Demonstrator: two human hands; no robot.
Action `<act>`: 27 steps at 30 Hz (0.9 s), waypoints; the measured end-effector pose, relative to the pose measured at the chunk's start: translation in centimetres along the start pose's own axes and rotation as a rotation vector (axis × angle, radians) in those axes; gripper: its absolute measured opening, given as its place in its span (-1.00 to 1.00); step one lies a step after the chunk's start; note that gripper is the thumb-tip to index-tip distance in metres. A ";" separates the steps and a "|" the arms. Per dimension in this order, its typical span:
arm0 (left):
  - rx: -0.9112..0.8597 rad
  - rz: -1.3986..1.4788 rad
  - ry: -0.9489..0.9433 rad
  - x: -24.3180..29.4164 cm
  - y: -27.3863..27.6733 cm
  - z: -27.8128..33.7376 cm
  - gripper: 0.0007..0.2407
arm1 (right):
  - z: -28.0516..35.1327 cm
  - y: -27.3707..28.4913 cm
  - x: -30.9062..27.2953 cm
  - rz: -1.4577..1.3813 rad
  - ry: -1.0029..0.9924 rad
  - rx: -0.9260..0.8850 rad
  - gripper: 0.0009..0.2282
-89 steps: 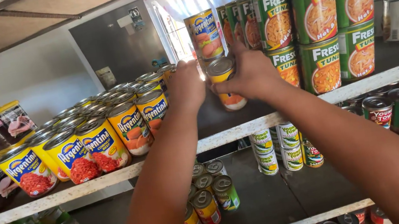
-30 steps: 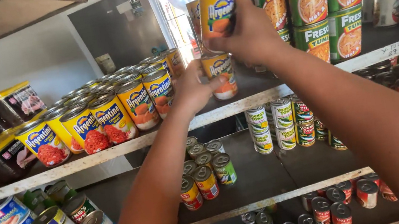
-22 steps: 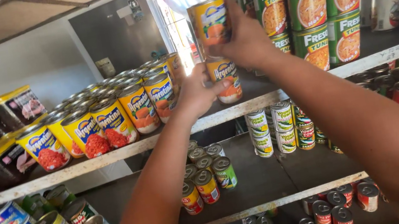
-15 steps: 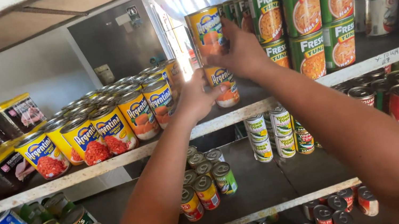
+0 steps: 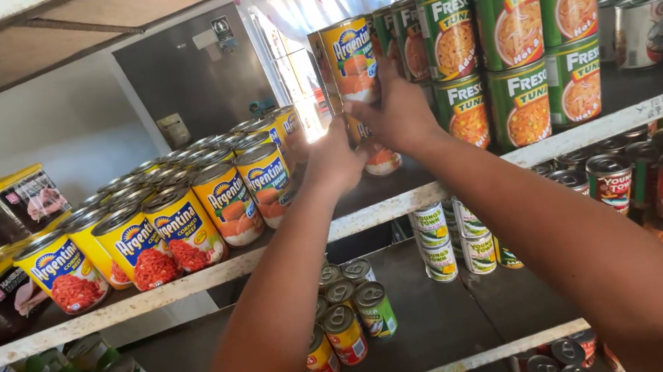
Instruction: Organizes and stocks various canned goods on grocery store shelves.
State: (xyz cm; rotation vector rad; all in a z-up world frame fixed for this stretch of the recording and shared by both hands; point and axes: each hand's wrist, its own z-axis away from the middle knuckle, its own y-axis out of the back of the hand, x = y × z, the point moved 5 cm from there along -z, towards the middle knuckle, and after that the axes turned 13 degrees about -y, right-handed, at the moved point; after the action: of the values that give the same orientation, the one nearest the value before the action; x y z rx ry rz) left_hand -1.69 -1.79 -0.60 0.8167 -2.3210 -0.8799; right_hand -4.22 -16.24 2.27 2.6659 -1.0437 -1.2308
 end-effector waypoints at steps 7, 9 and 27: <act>-0.031 -0.030 0.016 -0.7 -0.6 -1.1 -0.32 | -1.0 0.1 0.1 0.040 -0.035 -0.035 -0.23; -0.024 -0.047 0.002 -1.0 -0.9 -1.5 -0.35 | -1.0 0.3 0.0 -0.003 -0.049 -0.053 -0.25; -0.085 -0.100 0.018 -1.0 -1.2 -2.6 -0.26 | -3.4 -1.2 1.8 -0.012 -0.054 -0.137 -0.37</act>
State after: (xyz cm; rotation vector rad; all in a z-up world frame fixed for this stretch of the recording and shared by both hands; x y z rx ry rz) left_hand 1.07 -2.86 0.01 0.9069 -2.2272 -1.0030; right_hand -0.40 -17.19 3.08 2.5546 -0.9145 -1.3314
